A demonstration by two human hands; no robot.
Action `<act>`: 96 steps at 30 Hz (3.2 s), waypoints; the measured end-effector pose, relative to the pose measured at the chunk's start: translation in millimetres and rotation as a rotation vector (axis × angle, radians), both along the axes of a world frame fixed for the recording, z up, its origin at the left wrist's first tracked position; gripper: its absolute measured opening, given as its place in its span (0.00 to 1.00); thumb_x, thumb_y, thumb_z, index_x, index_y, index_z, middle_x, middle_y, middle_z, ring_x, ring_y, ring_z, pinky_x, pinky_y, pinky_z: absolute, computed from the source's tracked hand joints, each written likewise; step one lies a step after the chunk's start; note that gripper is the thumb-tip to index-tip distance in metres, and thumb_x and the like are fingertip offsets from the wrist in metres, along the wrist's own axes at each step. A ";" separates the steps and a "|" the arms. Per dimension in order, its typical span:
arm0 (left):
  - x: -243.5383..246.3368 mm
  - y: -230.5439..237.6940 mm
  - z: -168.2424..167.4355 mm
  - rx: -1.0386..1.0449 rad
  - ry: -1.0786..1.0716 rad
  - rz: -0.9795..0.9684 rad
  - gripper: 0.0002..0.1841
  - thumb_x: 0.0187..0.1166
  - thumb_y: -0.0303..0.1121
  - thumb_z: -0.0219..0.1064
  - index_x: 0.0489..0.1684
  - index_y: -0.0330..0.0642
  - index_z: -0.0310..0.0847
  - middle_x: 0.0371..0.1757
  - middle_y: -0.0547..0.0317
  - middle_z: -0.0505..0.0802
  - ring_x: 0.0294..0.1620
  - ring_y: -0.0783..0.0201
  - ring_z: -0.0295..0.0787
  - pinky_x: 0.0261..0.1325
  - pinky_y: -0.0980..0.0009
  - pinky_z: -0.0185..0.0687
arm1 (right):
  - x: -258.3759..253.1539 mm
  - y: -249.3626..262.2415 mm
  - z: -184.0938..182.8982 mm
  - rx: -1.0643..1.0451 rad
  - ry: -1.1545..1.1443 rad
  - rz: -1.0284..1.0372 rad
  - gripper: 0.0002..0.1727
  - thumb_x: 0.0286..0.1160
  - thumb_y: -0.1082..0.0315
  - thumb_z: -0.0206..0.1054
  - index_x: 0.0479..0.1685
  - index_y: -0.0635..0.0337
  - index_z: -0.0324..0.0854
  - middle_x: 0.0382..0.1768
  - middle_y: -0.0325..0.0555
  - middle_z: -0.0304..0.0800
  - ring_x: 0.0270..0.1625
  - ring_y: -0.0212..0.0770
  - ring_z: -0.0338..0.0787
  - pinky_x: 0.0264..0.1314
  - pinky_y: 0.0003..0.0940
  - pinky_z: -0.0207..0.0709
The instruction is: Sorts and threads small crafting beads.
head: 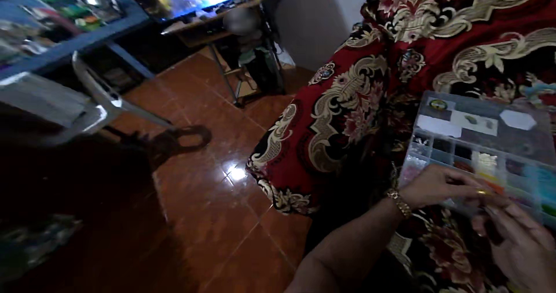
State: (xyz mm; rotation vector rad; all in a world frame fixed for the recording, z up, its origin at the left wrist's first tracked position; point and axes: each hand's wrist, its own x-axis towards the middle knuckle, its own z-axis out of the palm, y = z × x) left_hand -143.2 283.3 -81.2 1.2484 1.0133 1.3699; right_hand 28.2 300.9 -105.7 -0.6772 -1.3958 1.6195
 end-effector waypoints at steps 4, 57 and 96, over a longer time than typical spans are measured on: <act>0.0 -0.3 0.4 -0.029 0.004 -0.010 0.06 0.79 0.18 0.65 0.45 0.22 0.86 0.38 0.52 0.92 0.38 0.72 0.88 0.50 0.73 0.86 | 0.4 -1.9 -0.3 0.006 -0.037 -0.036 0.14 0.88 0.71 0.51 0.47 0.51 0.84 0.39 0.26 0.95 0.24 0.20 0.85 0.25 0.16 0.81; -33.4 -1.0 -6.6 0.086 1.200 0.168 0.04 0.65 0.32 0.82 0.33 0.46 0.97 0.69 0.49 0.88 0.72 0.41 0.77 0.70 0.37 0.69 | -0.2 -3.3 15.3 0.053 -0.165 -0.182 0.08 0.81 0.73 0.62 0.45 0.64 0.88 0.36 0.38 0.94 0.29 0.27 0.90 0.32 0.21 0.86; 4.8 -5.7 -11.4 -0.359 -0.493 -0.137 0.10 0.85 0.28 0.60 0.36 0.47 0.89 0.36 0.67 0.93 0.36 0.75 0.89 0.45 0.76 0.87 | -6.8 -12.8 13.8 -0.032 0.028 -0.118 0.06 0.78 0.73 0.63 0.35 0.60 0.85 0.24 0.30 0.87 0.20 0.21 0.81 0.23 0.16 0.76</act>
